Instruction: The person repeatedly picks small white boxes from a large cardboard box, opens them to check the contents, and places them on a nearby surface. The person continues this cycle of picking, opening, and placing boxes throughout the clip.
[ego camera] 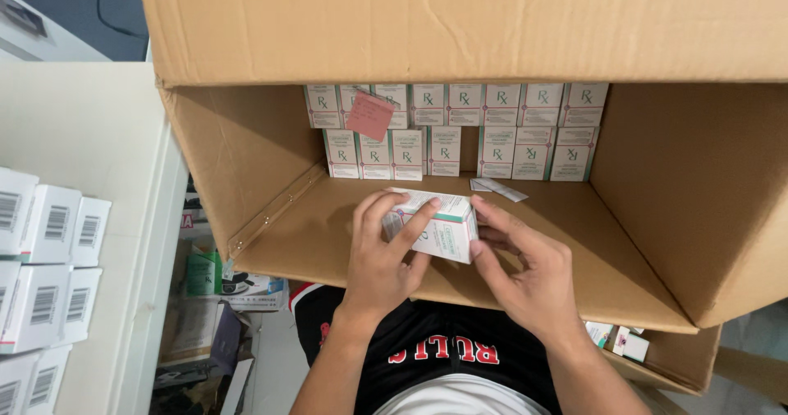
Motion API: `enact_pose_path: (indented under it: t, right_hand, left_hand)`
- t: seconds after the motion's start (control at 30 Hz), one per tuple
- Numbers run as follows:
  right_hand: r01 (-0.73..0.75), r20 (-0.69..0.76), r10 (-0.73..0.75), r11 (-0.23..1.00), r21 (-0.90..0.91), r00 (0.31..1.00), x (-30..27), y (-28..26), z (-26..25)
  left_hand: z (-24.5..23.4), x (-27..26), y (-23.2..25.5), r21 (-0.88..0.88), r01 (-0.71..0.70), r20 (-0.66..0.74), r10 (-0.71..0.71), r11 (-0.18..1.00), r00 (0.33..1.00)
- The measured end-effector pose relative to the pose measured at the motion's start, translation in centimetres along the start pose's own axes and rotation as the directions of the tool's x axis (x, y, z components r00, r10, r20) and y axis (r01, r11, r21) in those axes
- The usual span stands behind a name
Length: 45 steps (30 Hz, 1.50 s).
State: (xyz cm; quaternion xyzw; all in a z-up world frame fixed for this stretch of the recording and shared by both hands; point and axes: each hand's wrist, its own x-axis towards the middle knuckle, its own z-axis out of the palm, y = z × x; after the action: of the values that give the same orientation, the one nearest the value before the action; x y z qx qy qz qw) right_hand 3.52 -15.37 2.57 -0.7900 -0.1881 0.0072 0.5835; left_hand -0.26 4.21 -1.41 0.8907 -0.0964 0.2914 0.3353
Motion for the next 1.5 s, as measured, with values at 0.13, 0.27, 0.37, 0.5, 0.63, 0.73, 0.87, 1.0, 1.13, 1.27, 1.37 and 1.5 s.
enact_pose_path:
  t: [0.13,0.27,0.37,0.5,0.63,0.73,0.87,1.0,1.13,1.27,1.37,1.5]
  right_hand:
    - [0.027,-0.007,-0.027,0.999,-0.034,1.0,0.1,-0.3,-0.1]
    - [0.044,-0.011,-0.045,0.995,-0.091,0.999,0.1,-0.5,-0.1]
    - [0.093,-0.008,-0.096,0.974,-0.208,0.995,0.1,-0.2,0.0]
    - [-0.019,-0.1,-0.006,0.969,-0.248,0.995,-0.2,0.5,-0.1]
    - [0.077,-0.092,-0.097,0.976,-0.203,0.991,-0.5,0.8,-0.2]
    - [0.109,-0.085,-0.124,0.981,-0.16,0.989,-0.7,0.7,-0.1]
    - [0.218,-0.078,-0.221,0.975,-0.045,0.972,-0.3,0.1,-0.1]
    - [0.259,-0.033,-0.269,0.948,-0.184,0.962,0.0,-0.8,-0.1]
    - [0.229,-0.022,-0.236,0.96,-0.162,0.972,0.1,-1.2,-0.2]
    - [0.248,-0.053,-0.257,0.958,-0.143,0.965,0.0,-0.9,-0.1]
    - [0.205,-0.076,-0.213,0.973,-0.103,0.974,-0.2,-0.5,-0.1]
    - [0.205,-0.075,-0.212,0.974,-0.092,0.974,-0.4,-0.2,-0.1]
  left_hand:
    - [0.1,0.1,0.2,0.021,-0.006,0.008,0.006,1.0,1.0]
    - [0.1,0.2,0.3,0.04,-0.023,0.045,0.021,0.999,0.999]
    - [0.0,0.1,0.4,-0.009,0.014,0.117,-0.013,1.0,0.993]
    - [0.2,0.3,0.0,-0.112,0.05,0.152,-0.032,0.993,0.988]
    - [0.3,0.4,-0.2,-0.172,0.045,0.131,-0.022,0.984,0.991]
    - [0.3,0.3,-0.3,-0.172,0.058,0.132,-0.036,0.983,0.991]
    - [0.2,0.2,-0.3,-0.15,0.09,0.148,-0.068,0.985,0.987]
    - [0.2,0.2,-0.2,-0.087,0.035,0.094,-0.026,0.996,0.995]
    - [0.2,0.0,-0.2,-0.068,0.017,0.063,-0.013,0.998,0.998]
    - [0.2,0.0,-0.2,-0.06,0.002,0.054,0.001,0.998,0.999]
    - [0.3,-0.1,-0.1,-0.066,0.008,0.053,-0.004,0.998,0.999]
    - [0.3,-0.1,-0.2,-0.091,0.017,0.06,-0.011,0.996,0.998]
